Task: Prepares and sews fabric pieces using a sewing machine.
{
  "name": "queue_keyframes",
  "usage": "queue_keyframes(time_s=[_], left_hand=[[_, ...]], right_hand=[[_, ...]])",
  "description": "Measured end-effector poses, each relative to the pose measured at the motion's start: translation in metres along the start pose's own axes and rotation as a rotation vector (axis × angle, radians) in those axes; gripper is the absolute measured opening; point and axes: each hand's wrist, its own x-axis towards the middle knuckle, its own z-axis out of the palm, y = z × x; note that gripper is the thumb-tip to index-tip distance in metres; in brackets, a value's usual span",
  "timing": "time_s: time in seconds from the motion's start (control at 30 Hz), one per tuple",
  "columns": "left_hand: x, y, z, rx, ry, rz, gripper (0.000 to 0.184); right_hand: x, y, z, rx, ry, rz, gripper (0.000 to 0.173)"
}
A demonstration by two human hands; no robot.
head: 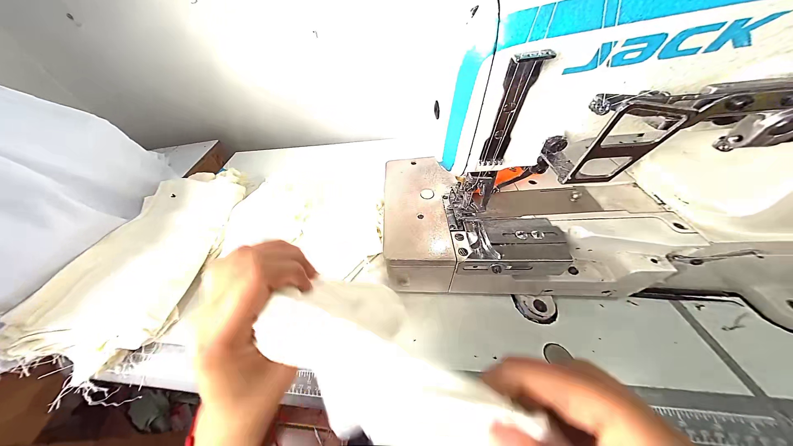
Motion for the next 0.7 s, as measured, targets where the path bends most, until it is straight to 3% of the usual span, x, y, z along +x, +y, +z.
queue_keyframes(time_s=[0.07, 0.13, 0.2, 0.23, 0.33, 0.4, 0.47, 0.57, 0.7], left_hand=[[0.042, -0.006, 0.003, 0.274, -0.004, 0.126, 0.02], [0.081, -0.02, 0.02, 0.412, -0.236, 0.181, 0.012], [0.091, -0.024, 0.039, 0.444, -0.493, 0.084, 0.041], [0.084, -0.018, 0.044, 0.403, -0.517, 0.038, 0.05], [0.013, 0.02, 0.049, 0.081, -0.295, -0.032, 0.022], [-0.041, 0.044, 0.058, -0.184, -0.26, -0.186, 0.037], [-0.075, 0.051, 0.071, -0.276, -0.199, -0.264, 0.036], [-0.093, 0.049, 0.08, -0.453, -0.004, -0.396, 0.01], [-0.096, 0.049, 0.083, -0.571, -0.015, -0.446, 0.013]], right_hand=[[0.003, 0.023, -0.003, 0.079, 0.149, 0.08, 0.011], [0.01, 0.052, 0.004, 0.136, 0.269, 0.062, 0.012], [0.018, 0.074, 0.015, 0.156, 0.378, 0.036, 0.016], [0.022, 0.079, 0.017, 0.188, 0.414, 0.044, 0.016], [0.028, 0.082, 0.023, 0.363, 0.444, 0.079, 0.013], [0.026, 0.083, 0.029, 0.453, 0.392, 0.063, 0.014], [0.022, 0.088, 0.035, 0.482, 0.326, -0.023, 0.023], [0.019, 0.095, 0.04, 0.381, 0.343, -0.118, 0.02], [0.015, 0.099, 0.047, 0.289, 0.329, -0.149, 0.027]])
